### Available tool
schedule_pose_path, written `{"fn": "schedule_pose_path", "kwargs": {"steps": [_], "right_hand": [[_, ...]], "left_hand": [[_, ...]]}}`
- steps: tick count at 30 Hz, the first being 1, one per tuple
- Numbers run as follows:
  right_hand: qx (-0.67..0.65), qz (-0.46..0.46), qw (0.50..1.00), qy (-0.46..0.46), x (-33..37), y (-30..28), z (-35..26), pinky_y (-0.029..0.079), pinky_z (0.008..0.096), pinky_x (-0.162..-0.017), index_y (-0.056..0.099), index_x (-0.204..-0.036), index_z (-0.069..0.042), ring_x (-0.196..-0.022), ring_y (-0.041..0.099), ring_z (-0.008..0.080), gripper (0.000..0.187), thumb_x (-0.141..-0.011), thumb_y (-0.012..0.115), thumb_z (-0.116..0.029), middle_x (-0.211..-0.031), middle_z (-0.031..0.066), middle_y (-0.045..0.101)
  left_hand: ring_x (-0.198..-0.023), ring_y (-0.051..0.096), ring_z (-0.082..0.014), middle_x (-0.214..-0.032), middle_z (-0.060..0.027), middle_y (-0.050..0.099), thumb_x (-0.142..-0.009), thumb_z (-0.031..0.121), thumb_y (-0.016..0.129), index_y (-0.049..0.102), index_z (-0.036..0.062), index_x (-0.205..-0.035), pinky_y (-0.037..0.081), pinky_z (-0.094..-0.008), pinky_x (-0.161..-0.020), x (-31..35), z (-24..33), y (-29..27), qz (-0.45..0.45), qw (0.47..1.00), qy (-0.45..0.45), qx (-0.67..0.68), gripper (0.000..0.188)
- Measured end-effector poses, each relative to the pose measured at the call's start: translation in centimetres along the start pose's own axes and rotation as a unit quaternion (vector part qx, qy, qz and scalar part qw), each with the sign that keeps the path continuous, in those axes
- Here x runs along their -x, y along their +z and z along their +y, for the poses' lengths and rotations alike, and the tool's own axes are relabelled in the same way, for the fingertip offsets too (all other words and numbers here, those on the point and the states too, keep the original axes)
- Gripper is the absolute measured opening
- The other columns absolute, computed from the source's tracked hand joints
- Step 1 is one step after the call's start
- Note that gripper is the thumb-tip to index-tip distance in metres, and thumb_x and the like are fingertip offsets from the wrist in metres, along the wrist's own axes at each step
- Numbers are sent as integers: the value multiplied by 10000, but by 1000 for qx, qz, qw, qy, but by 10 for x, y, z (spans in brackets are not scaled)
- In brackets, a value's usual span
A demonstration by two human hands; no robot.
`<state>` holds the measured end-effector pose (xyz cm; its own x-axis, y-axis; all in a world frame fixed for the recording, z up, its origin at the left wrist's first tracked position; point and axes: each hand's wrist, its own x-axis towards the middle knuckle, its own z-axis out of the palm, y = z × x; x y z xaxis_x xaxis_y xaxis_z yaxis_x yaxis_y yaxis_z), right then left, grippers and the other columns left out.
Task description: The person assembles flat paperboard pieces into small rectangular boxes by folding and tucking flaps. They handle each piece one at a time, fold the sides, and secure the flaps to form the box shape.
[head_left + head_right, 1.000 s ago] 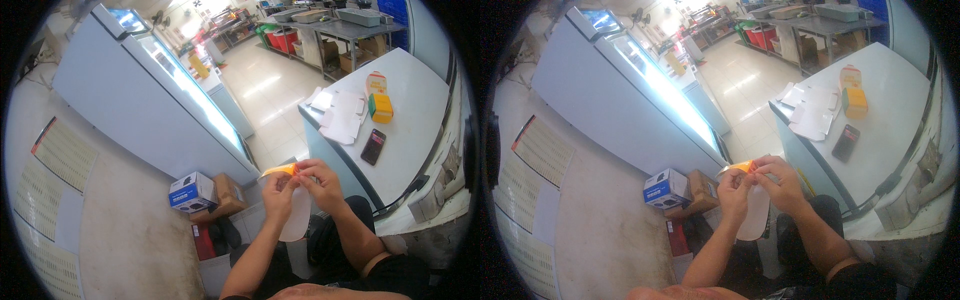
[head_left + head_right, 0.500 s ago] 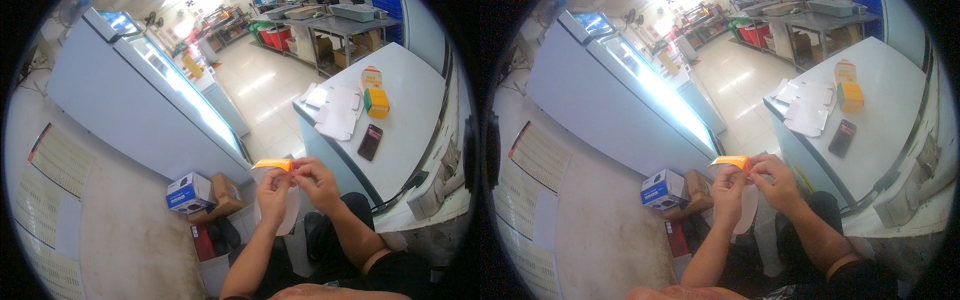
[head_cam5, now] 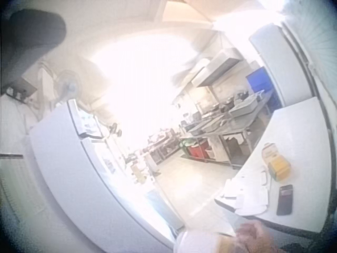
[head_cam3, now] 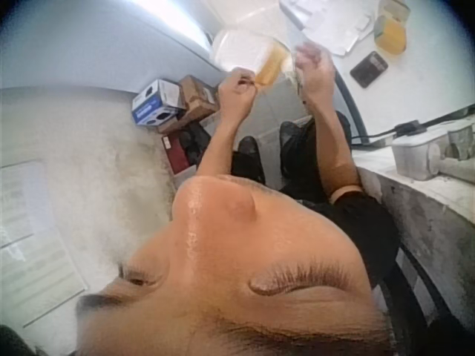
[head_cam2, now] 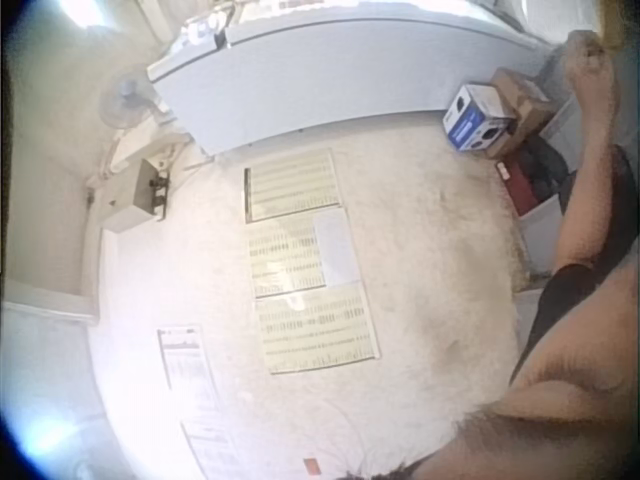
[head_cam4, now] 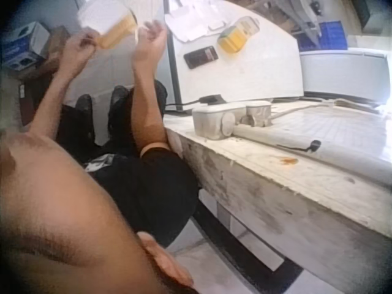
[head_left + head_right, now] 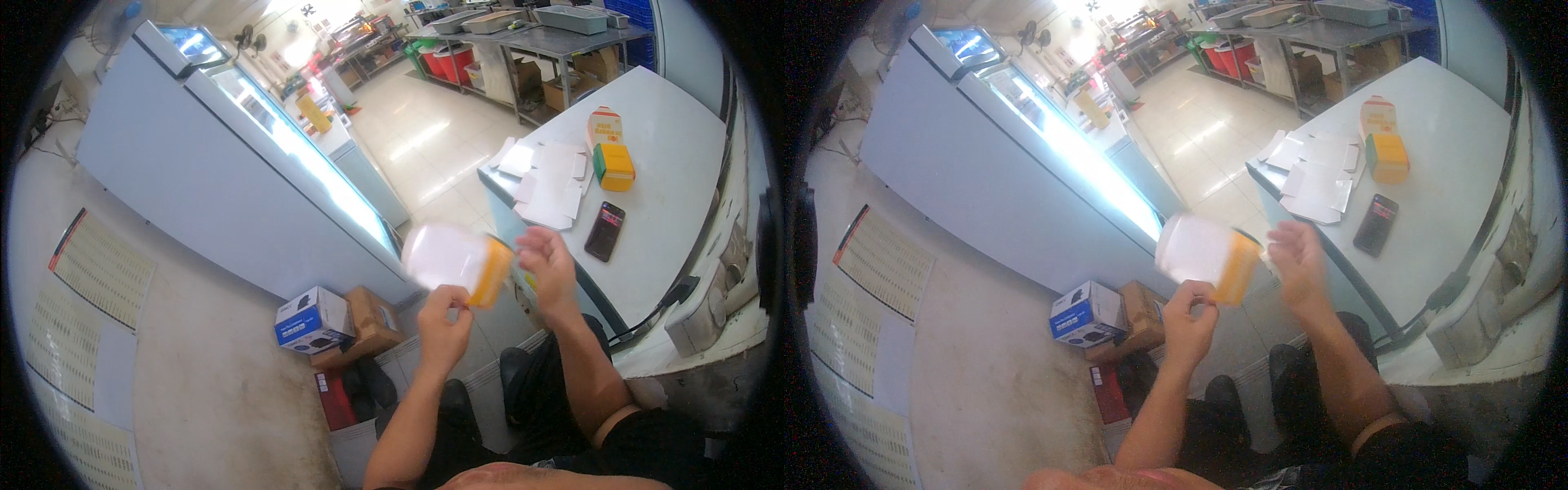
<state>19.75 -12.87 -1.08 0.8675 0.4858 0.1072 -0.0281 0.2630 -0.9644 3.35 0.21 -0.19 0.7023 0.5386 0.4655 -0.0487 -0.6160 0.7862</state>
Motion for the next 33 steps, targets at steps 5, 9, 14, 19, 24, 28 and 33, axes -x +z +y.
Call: {"fn": "schedule_pose_path", "kwargs": {"steps": [5, 9, 14, 19, 24, 28, 33], "right_hand": [[4, 35, 994, 100, -7, -3, -15, 510, 380, -1025, 462, -1495, 27, -1164, 666, 273, 593, -971, 678, -146, -1290, 206, 670], [105, -32, 994, 25, -14, -20, 22, 515, 380, -991, 535, -1434, 50, -1111, 685, 256, 516, -977, 666, -152, -1235, 195, 692], [78, -121, 989, 39, 6, 1, -5, 508, 377, -997, 608, -1361, 39, -1102, 683, 233, 403, -1009, 613, -156, -1199, 172, 708], [-33, -109, 993, -16, 39, 39, 0, 505, 361, -998, 625, -1343, 18, -1095, 671, 217, 427, -1143, 481, -331, -1191, 115, 714], [-161, -176, 954, 182, 26, 26, -6, 522, 339, -944, 666, -1281, 18, -1033, 666, 181, 511, -1146, 473, -436, -1139, 88, 709], [52, -218, 954, 200, 28, 23, -17, 532, 335, -870, 693, -1231, 27, -967, 678, 157, 472, -1120, 540, -405, -1071, 97, 729], [127, -184, 974, 27, 36, 29, -13, 524, 336, -769, 701, -1156, 31, -829, 674, 170, 406, -1102, 564, -347, -928, 100, 734]], "left_hand": [[-952, 691, -269, -984, -121, 694, -848, -85, 598, 649, 29, -874, 538, -347, -900, 4, 0, -16, -100, 992, 68, -25, 128], [-989, 682, -250, -1061, -121, 707, -907, -59, 585, 664, 29, -940, 536, -348, -908, 4, -3, -18, -110, 989, 83, 48, 123], [-1134, 621, -193, -1251, -114, 670, -1092, 208, 502, 651, 24, -1251, 518, -328, -956, -2, 9, -12, 94, 966, -126, 206, 285], [-1126, 618, -156, -1249, -89, 670, -1159, 424, 415, 602, 11, -1382, 489, -331, -1008, 4, 2, -9, 23, 937, -226, 267, 506], [-974, 678, -118, -1159, -48, 714, -1129, 276, 529, 631, 6, -1347, 542, -282, -868, 3, 5, -11, -16, 938, -221, 267, 362], [-891, 666, -85, -1071, -19, 723, -1097, 254, 609, 680, 7, -1243, 542, -262, -798, 6, 2, -8, -26, 909, -268, 318, 296], [-771, 626, -70, -882, 13, 693, -1093, 297, 628, 710, 16, -1051, 506, -274, -688, 8, 1, 4, 43, 933, -271, 232, 296]]}}
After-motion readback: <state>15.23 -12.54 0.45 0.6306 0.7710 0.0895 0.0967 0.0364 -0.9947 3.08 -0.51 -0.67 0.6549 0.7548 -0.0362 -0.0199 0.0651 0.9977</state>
